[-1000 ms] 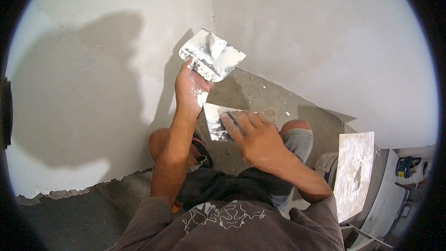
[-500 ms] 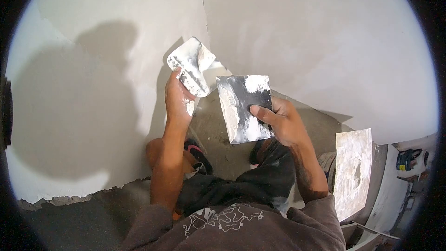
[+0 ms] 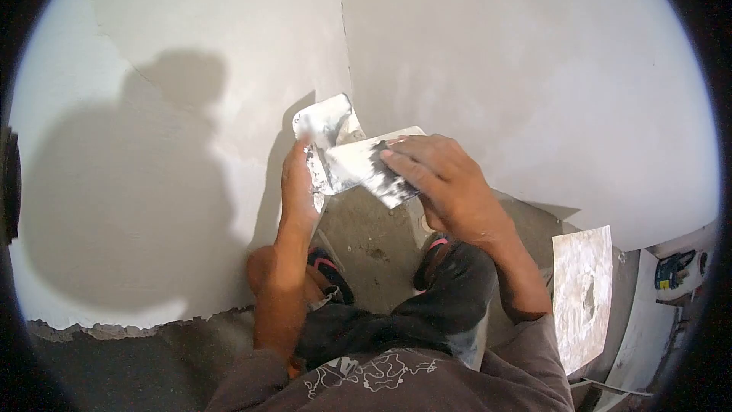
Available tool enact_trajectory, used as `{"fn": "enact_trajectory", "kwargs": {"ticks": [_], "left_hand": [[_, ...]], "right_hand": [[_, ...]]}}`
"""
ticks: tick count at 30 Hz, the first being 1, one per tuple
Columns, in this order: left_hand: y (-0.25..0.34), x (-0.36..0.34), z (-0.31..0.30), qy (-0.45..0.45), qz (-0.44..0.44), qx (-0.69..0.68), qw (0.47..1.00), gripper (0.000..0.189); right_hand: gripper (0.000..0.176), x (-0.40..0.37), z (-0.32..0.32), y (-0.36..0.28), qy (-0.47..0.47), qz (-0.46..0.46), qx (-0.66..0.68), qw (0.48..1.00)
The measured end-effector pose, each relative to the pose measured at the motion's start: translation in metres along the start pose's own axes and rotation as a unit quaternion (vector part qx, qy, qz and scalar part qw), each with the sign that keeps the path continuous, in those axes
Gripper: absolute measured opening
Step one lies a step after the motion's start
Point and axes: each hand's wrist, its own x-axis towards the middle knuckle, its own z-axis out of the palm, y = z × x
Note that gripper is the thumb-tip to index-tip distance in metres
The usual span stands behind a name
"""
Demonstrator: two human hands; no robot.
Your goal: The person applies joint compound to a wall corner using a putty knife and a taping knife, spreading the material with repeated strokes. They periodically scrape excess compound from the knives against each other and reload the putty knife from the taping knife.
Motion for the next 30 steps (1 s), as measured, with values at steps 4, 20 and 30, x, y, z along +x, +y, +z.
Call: {"fn": "enact_trajectory", "kwargs": {"ticks": [4,20,30], "left_hand": [[0.011,-0.010,-0.003,-0.012,-0.004,0.031,0.999,0.040],[0.009,-0.004,-0.010,-0.026,0.044,0.081,0.995,0.038],[0.000,-0.004,-0.005,-0.004,0.049,0.050,0.998,0.035]], "right_hand": [[0.063,0.020,0.013,-0.006,-0.033,-0.075,-0.099,0.992],[0.063,0.027,0.022,0.013,-0.161,-0.099,-0.050,0.981],[0.026,0.078,-0.059,0.038,-0.036,0.161,0.203,0.965]]}}
